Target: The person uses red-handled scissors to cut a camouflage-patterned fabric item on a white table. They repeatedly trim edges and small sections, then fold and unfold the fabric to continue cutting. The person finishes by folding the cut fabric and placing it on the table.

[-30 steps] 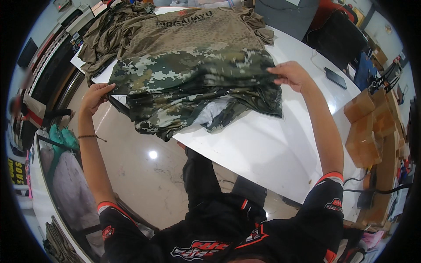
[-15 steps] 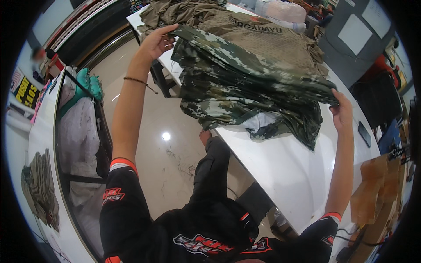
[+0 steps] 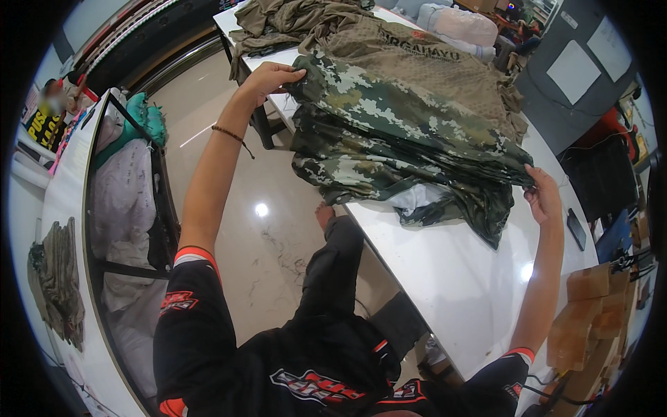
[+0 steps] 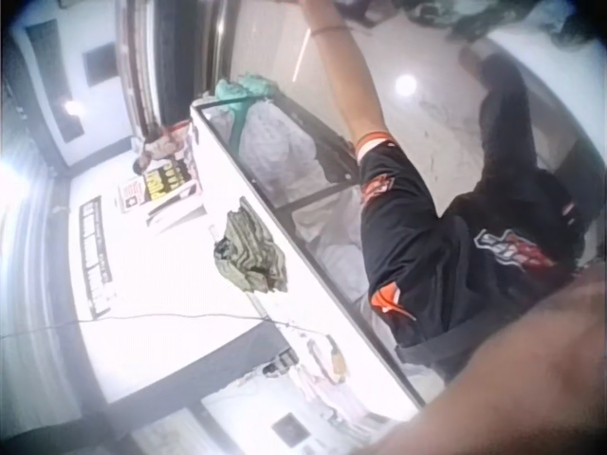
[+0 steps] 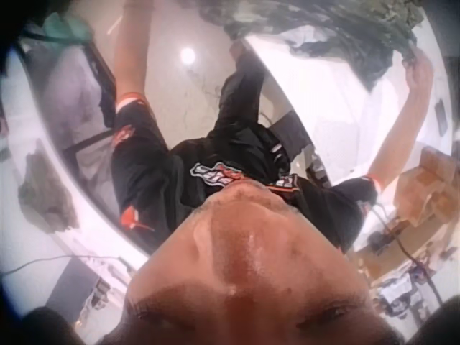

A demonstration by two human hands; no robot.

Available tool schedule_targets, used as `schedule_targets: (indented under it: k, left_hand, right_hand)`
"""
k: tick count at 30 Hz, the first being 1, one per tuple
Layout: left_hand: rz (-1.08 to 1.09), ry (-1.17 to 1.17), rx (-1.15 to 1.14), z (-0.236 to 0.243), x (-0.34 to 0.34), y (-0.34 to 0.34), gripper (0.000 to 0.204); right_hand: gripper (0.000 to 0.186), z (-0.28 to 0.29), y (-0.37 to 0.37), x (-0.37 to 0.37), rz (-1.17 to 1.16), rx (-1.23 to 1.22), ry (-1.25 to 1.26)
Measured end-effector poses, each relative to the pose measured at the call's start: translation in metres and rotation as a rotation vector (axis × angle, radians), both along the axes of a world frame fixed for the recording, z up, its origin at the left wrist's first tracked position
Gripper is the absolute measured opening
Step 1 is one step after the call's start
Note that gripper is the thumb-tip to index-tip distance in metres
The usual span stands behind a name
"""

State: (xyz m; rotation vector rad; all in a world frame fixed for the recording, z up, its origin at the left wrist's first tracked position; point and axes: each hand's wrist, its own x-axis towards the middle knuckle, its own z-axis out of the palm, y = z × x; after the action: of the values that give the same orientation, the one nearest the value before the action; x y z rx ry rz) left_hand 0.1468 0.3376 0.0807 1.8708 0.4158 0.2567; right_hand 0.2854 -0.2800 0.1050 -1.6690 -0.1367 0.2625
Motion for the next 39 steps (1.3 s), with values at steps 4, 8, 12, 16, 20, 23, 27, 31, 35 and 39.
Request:
schedule_targets:
  k: [4, 8, 12, 16, 20, 23, 27, 31, 35, 39]
  left_hand:
    - [0.006, 0.057, 0.081, 0.007, 0.001, -0.001, 0.033]
    - [-0.029, -0.007, 0.003, 0.016, 0.011, 0.008, 0.029]
    - [0.128, -0.313, -0.322, 0.043, 0.017, 0.016, 0.022]
    - [0.178, -0.272, -0.289, 0.057, 0.016, 0.015, 0.021]
    - [0.156, -0.214, -0.243, 0.054, 0.008, 0.014, 0.021]
    - [-0.014, -0.214, -0.130, 0.038, 0.002, 0.023, 0.025]
    - [-0.067, -0.032, -0.012, 0.022, -0.011, 0.018, 0.033]
    - [-0.106, 0.115, 0.058, 0.031, -0.013, 0.022, 0.030]
    - [-0.130, -0.068, -0.035, 0.049, -0.005, 0.017, 0.030]
    - [0.081, -0.211, -0.123, 0.019, 0.006, 0.031, 0.033]
  right_hand:
    - [0.019, 0.009, -0.001, -0.009, 0.074, -0.122, 0.084]
    - [0.017, 0.020, -0.002, -0.009, 0.048, -0.202, 0.002]
    - [0.014, 0.033, -0.016, 0.018, -0.150, 0.192, -0.109]
    - [0.012, 0.044, -0.020, 0.029, -0.101, 0.206, -0.078]
    - [0.012, 0.040, -0.025, 0.031, -0.078, 0.131, -0.090]
    - [0.018, 0.045, -0.032, 0.018, 0.081, -0.046, -0.032]
    - [0.034, 0.038, -0.021, -0.004, 0.137, -0.274, 0.026]
    - [0.024, 0.036, -0.017, 0.007, 0.168, -0.504, 0.017]
    - [0.022, 0.054, -0.016, 0.020, 0.248, -0.589, 0.091]
    - [0.020, 0.046, -0.001, 0.014, 0.011, 0.066, -0.094]
